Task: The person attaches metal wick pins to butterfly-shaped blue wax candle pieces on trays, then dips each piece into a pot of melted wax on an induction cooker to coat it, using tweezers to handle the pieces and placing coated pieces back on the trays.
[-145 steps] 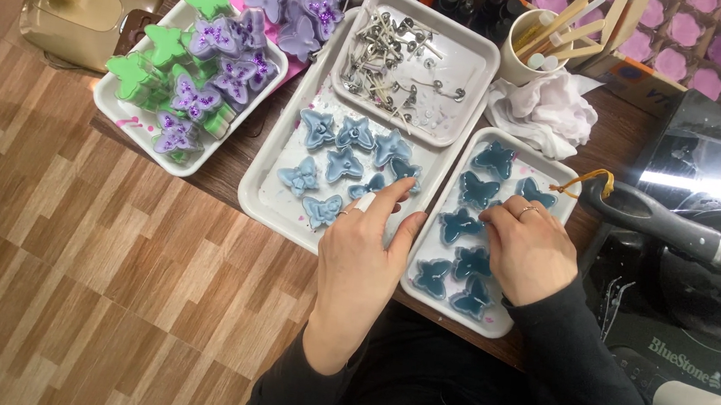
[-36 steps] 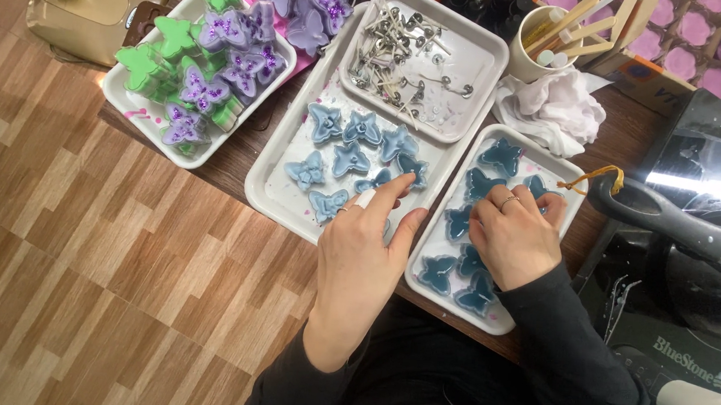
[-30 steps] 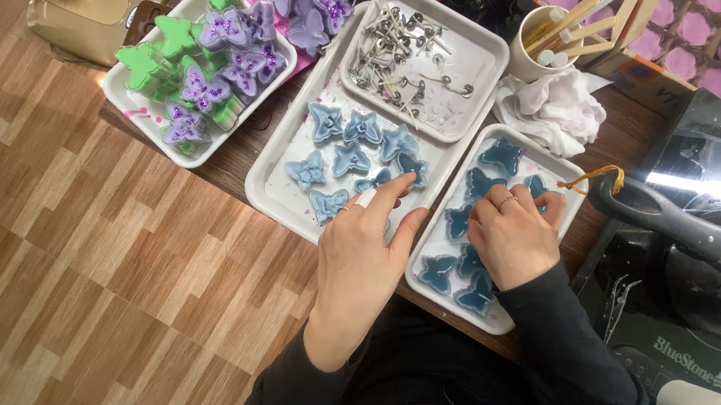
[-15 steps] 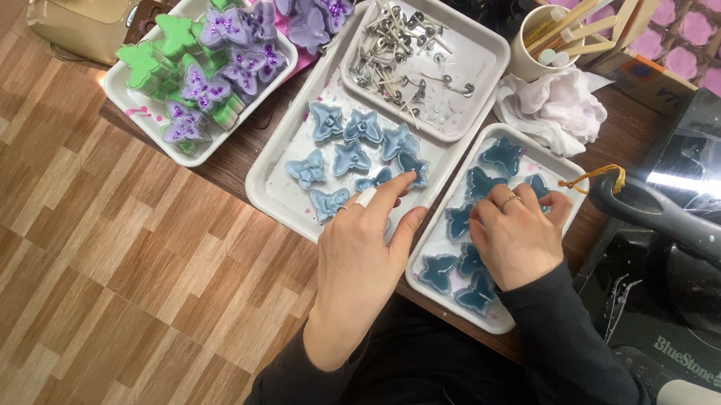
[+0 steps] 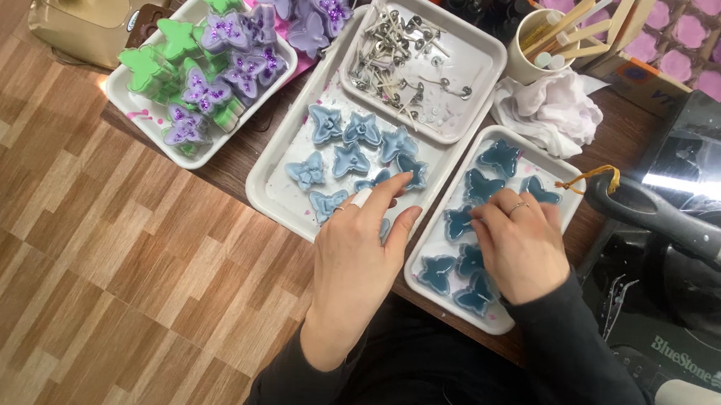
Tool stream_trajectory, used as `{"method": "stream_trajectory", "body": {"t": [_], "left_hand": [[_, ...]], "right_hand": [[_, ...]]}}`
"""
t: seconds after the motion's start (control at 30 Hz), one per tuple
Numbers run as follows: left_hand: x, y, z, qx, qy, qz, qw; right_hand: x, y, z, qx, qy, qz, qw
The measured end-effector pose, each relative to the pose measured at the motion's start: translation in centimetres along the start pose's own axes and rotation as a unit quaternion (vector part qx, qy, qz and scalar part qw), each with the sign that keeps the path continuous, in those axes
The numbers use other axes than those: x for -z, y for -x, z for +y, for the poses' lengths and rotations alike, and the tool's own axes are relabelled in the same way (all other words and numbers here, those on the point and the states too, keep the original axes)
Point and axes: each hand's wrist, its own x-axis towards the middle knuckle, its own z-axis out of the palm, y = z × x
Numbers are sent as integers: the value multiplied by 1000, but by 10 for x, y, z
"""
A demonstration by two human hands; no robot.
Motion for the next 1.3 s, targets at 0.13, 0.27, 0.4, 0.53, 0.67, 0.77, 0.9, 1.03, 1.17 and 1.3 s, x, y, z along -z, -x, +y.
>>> {"method": "stream_trajectory", "body": {"t": [0.13,0.27,0.4,0.53,0.67,0.77,0.9,1.03,1.17,1.3], "left_hand": [[4,0,-3,-15,-6,21,1000],[14,-1,2,-20,-13,31,999],[30,-8,14,15,-33,20,999],[29,-16,6,-13,-29,43,999],[25,-31,0,-63,-7,61,996],[23,-45,-1,-71,0,42,997],[18,-64,-5,-79,-14,29,996],[11,-81,-10,-81,-43,14,996],[4,-91,-11,-83,-54,-15,995],[0,-98,-10,-74,-63,-35,995]], "right_hand": [[28,-7,-21,4,-73,-8,997],[52,-20,-40,27,-82,1,996],[62,-40,-48,42,-102,32,993],[50,-65,-44,52,-115,51,991],[33,-94,-42,-19,-128,58,990],[14,-116,-29,-54,-128,73,988],[-7,-143,-11,-80,-83,137,984],[-17,-161,1,-102,-88,134,982],[-28,-172,9,-97,-57,128,985],[-33,-184,7,-134,-79,79,985]]}}
